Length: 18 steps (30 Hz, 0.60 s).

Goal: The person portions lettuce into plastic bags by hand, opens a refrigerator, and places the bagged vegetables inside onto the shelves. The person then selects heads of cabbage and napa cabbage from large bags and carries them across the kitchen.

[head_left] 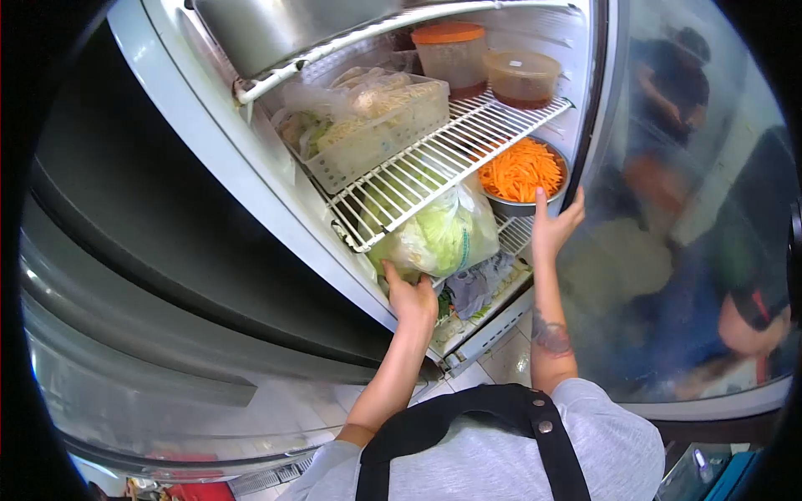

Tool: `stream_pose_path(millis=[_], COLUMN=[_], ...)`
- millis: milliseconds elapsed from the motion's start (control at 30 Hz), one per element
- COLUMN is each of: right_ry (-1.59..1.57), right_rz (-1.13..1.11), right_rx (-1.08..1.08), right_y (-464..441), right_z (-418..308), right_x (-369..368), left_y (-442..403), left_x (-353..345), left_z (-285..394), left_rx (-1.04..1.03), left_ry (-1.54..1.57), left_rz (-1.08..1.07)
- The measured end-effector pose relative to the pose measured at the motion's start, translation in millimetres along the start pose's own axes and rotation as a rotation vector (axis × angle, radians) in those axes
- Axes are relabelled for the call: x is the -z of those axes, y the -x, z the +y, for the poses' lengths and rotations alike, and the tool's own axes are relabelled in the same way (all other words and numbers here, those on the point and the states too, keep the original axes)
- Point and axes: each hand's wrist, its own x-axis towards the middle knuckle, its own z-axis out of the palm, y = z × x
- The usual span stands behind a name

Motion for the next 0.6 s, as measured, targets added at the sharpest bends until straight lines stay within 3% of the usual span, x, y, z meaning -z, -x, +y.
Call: stream_pose_path(millis=[33,167,267,400,500,533,567,600], right_ry=[-0.083,-0.086,-0.044,0.088,0.036,-0.020,-0.094,-0.150], right_rz=[-0.033,-0.199,-0.230,-0.296,-0.268,-0.250,-0.157,-0.110], right_rx=[-0.157,-0.232,-0.306,-0.227,-0.144,-0.135,-0.129,-0.210], right_y=[5,20,36,48,46,42,38,30], right_z=[21,19,-4,-7,-1,2,12,27], right_x=[-15,-51,-59,-64,-51,-45,-37,-32], left_y=[-9,-40,-54,-42,-12,15,28,39], left_x=[3,4,-6,7,56,36,45,41], left_z=[-1,-19,-17,-30,-50,-48,-56,-65], left_rx=[-0.031,-0.346,-0.367,-0.455,-0.387,-0.119,-0.041,0.036], left_ry=[0.011,-0.141,-0.139,-0.163,-0.856,-0.422,-0.458,-0.491], left_rz=[-0.014,-0.098,0.026,0.020,-0.063,0.148,0.006,0.006])
